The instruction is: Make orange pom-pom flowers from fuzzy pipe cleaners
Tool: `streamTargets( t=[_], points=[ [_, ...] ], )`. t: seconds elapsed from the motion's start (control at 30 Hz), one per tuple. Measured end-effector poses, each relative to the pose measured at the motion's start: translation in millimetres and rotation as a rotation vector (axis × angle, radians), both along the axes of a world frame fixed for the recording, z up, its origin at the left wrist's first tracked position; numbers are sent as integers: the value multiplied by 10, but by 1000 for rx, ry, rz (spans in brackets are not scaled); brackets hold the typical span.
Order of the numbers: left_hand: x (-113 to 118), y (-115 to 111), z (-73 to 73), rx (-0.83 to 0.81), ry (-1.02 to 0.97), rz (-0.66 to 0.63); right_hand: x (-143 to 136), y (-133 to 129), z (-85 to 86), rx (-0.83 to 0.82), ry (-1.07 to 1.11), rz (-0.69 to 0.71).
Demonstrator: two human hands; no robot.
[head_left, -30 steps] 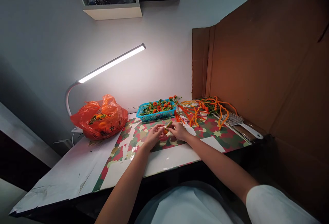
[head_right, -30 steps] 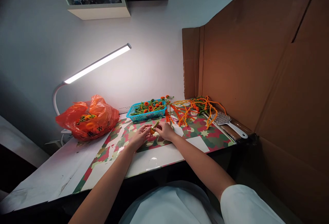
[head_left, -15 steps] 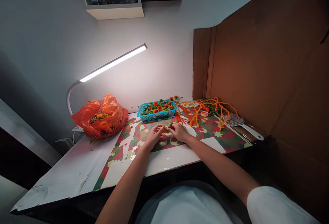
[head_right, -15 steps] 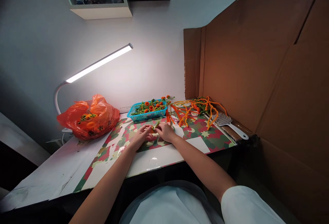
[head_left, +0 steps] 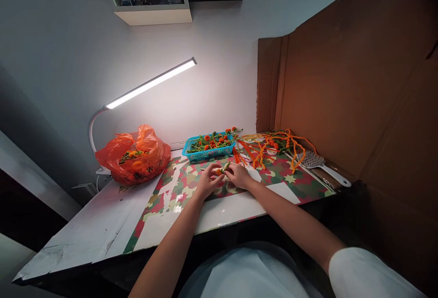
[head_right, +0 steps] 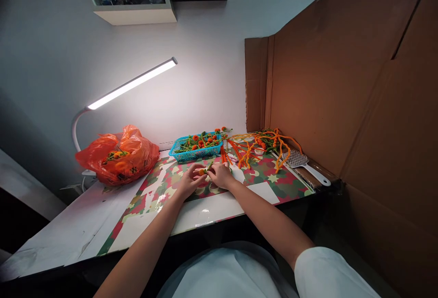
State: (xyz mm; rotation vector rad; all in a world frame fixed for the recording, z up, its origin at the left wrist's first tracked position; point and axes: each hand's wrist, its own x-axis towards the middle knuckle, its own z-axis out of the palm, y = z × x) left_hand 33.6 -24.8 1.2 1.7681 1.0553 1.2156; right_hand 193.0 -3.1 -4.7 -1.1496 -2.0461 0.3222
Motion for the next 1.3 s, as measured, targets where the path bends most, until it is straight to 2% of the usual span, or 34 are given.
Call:
streamTargets(
  t=[0.17,0.27,0.5,0.6,0.7,0.8,0.87,1.13,1.3],
  points=[
    [3,2,16,51,125,85,8,-16,1,39,-46,47],
    [9,14,29,27,83,70,17,-18,-14,91,-32,89],
    [0,86,-45,-333,-198,-97,14,0,-36,80,61,129],
    [-12,95,-58,-395,-249,-123,6,6,-26,46,105,126],
    [-10,55,-25,-265,-190,-75,5,5,-10,38,104,86],
    [1,10,8,-87,-57,-42,4,-5,7,31,37,45],
    [5,5,9,-24,25,-24,2,-10,13,20,-21,43],
    [-10,80,-55,-28,8,1,6,27,-45,34,-73,119],
    [-3,35,-42,88,160,64,4,12,-47,37,-50,124]
  ],
)
